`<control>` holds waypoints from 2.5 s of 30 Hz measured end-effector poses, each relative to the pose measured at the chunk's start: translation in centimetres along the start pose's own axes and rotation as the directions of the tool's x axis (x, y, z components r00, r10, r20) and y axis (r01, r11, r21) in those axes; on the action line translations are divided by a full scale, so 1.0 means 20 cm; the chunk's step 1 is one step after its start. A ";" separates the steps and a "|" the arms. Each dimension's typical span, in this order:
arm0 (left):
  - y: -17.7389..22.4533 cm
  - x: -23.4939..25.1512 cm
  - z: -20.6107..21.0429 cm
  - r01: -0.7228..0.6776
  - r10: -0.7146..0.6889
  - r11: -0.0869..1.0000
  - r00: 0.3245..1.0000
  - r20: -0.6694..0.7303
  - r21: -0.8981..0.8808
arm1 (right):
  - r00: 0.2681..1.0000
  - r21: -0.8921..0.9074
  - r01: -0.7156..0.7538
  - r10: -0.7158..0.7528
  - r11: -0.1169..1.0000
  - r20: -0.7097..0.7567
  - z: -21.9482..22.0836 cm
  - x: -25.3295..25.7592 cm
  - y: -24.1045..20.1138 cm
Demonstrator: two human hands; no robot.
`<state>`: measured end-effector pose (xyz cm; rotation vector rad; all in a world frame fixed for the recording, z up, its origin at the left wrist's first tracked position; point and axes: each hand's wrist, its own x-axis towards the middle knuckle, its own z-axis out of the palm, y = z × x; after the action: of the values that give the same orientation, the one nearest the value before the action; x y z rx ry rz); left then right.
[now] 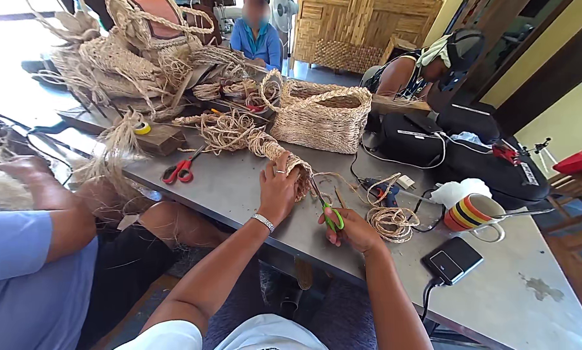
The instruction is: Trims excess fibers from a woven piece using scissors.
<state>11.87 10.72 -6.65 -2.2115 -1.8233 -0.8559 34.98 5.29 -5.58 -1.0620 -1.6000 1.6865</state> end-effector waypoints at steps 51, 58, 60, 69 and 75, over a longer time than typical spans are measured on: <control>0.15 0.13 -0.03 0.140 -0.122 0.990 0.936 0.330 -0.032 | 0.995 -0.081 0.099 -0.101 0.992 -0.014 0.02 0.06 0.01; 0.18 0.06 -0.11 0.097 -0.078 0.995 0.931 0.357 -0.036 | 0.993 -0.051 0.117 -0.118 0.992 -0.019 0.01 0.02 0.02; 0.18 0.06 -0.09 0.085 -0.054 0.994 0.935 0.350 -0.072 | 0.993 -0.049 0.099 -0.102 0.994 -0.056 -0.01 -0.01 0.01; 0.22 0.04 0.06 0.121 -0.055 0.962 0.964 0.259 -0.245 | 0.990 -0.057 0.081 -0.086 0.995 -0.108 -0.05 -0.12 0.05; 0.25 0.04 0.05 0.152 -0.087 0.958 0.963 0.256 -0.243 | 0.999 -0.052 0.041 -0.042 0.998 -0.012 -0.02 -0.09 0.04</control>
<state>17.00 10.70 -5.94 -2.4831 -2.0819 -0.9310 36.35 3.93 -6.01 -1.0552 -1.6546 1.6160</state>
